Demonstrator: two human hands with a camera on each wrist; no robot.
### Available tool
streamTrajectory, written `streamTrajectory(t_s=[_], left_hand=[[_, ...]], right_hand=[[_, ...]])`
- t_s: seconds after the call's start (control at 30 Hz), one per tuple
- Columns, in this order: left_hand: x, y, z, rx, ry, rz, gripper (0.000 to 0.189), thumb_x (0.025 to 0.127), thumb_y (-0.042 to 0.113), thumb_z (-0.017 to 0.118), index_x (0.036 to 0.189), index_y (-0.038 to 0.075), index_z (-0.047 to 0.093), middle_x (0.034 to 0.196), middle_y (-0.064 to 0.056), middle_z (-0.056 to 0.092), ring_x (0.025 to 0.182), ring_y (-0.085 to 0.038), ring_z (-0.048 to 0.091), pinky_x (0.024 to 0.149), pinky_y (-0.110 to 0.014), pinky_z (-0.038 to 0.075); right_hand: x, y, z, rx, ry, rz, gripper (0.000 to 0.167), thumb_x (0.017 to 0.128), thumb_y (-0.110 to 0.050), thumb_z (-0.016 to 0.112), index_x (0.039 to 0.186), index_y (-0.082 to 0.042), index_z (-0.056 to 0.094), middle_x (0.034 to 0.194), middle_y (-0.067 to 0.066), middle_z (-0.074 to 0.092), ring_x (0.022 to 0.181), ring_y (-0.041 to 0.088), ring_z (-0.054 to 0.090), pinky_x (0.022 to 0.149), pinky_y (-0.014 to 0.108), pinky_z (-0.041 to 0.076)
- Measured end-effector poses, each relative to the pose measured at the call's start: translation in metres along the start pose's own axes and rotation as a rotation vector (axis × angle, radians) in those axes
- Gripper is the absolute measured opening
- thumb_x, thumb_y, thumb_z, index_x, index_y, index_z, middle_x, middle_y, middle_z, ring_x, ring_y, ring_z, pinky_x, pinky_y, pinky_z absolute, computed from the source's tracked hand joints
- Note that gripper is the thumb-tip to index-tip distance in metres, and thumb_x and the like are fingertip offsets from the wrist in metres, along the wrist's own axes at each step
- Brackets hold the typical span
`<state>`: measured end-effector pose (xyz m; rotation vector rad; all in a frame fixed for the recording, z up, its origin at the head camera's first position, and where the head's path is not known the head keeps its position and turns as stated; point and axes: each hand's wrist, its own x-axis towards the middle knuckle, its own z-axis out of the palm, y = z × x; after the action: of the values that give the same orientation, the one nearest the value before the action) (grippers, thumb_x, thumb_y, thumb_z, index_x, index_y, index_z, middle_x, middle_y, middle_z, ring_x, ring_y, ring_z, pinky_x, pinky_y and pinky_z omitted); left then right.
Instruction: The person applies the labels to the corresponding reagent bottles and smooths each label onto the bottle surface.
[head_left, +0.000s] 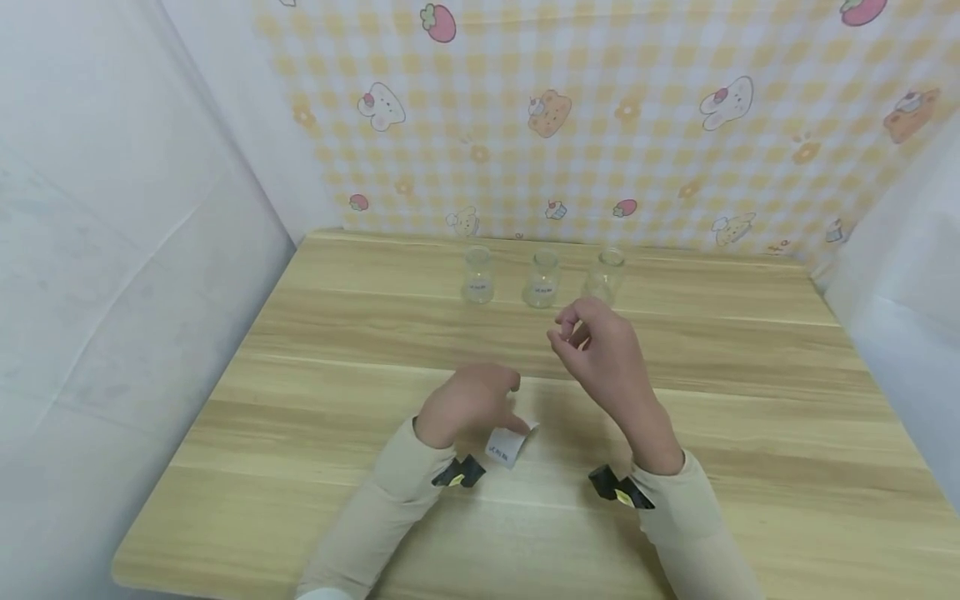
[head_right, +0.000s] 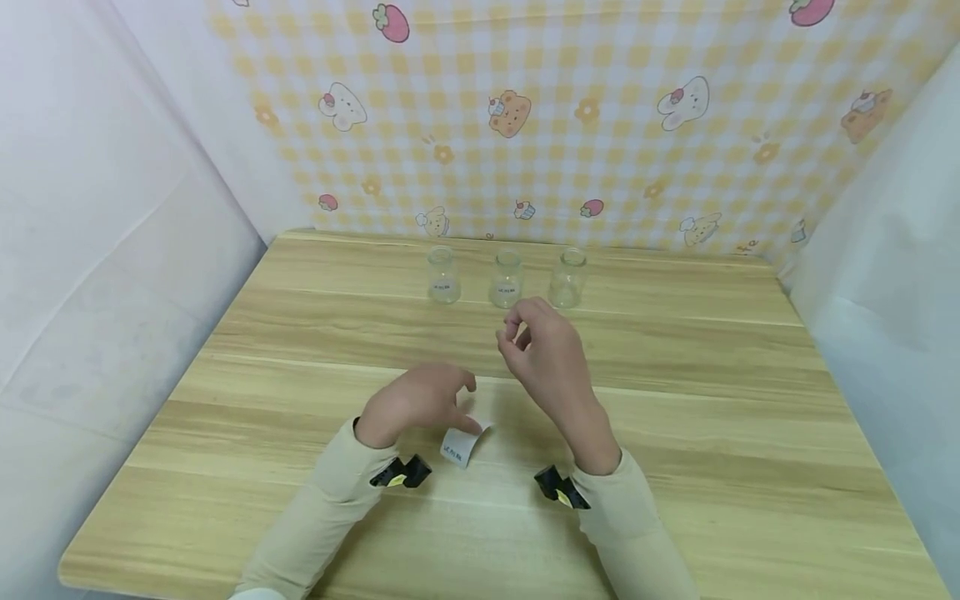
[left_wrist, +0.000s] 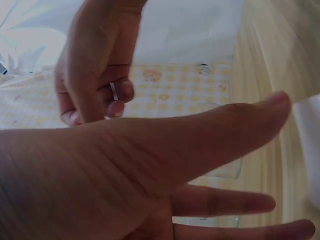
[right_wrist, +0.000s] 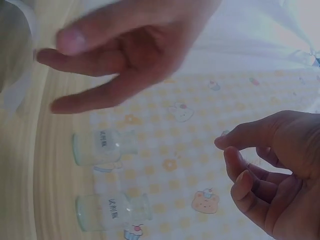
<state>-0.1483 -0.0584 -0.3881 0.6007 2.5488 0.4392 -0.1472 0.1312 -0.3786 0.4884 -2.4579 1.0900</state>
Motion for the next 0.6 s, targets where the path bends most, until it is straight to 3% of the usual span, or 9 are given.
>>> streamTrajectory(t_s=[0.17,0.27,0.37,0.5,0.6], left_hand=[[0.008,0.001,0.009,0.06,-0.033,0.012,0.047,0.079,0.034,0.092,0.106,0.008,0.063,0.081,0.002,0.061,0.073,-0.014,0.056,0.069,-0.029,0.051],[0.012,0.003,0.013,0.079,-0.026,0.023,0.049,0.078,0.028,0.093,0.11,0.008,0.062,0.082,0.002,0.061,0.075,-0.014,0.059,0.07,-0.027,0.052],[0.014,0.003,0.015,0.074,-0.016,0.035,0.055,0.079,0.02,0.092,0.122,0.006,0.061,0.094,-0.002,0.068,0.084,-0.016,0.065,0.076,-0.029,0.056],[0.017,0.0,0.012,-0.045,0.039,0.072,0.066,0.084,0.013,0.087,0.142,0.006,0.056,0.098,-0.003,0.07,0.086,-0.017,0.065,0.078,-0.03,0.056],[0.02,-0.004,0.004,-0.245,0.203,0.14,0.06,0.09,0.011,0.081,0.144,0.006,0.055,0.091,-0.001,0.069,0.079,-0.014,0.063,0.072,-0.027,0.054]], right_hand=[[0.0,-0.002,-0.002,0.003,-0.01,-0.003,0.023,0.088,0.004,0.075,0.081,-0.008,0.056,0.098,0.009,0.073,0.063,0.016,0.063,0.058,0.032,0.052],[0.0,-0.001,-0.002,0.006,-0.011,-0.001,0.024,0.088,0.004,0.075,0.08,-0.008,0.055,0.098,0.009,0.074,0.063,0.016,0.063,0.057,0.032,0.052],[0.0,0.0,-0.003,0.006,-0.007,-0.002,0.025,0.088,0.004,0.075,0.08,-0.009,0.055,0.097,0.009,0.073,0.063,0.016,0.064,0.056,0.031,0.052],[0.001,0.001,-0.004,-0.001,0.003,-0.009,0.022,0.089,0.002,0.076,0.082,-0.008,0.057,0.091,0.008,0.072,0.061,0.016,0.063,0.055,0.031,0.052],[0.001,0.003,-0.004,0.011,0.007,0.002,0.013,0.092,-0.002,0.076,0.09,-0.005,0.063,0.09,0.008,0.072,0.06,0.016,0.063,0.055,0.029,0.051]])
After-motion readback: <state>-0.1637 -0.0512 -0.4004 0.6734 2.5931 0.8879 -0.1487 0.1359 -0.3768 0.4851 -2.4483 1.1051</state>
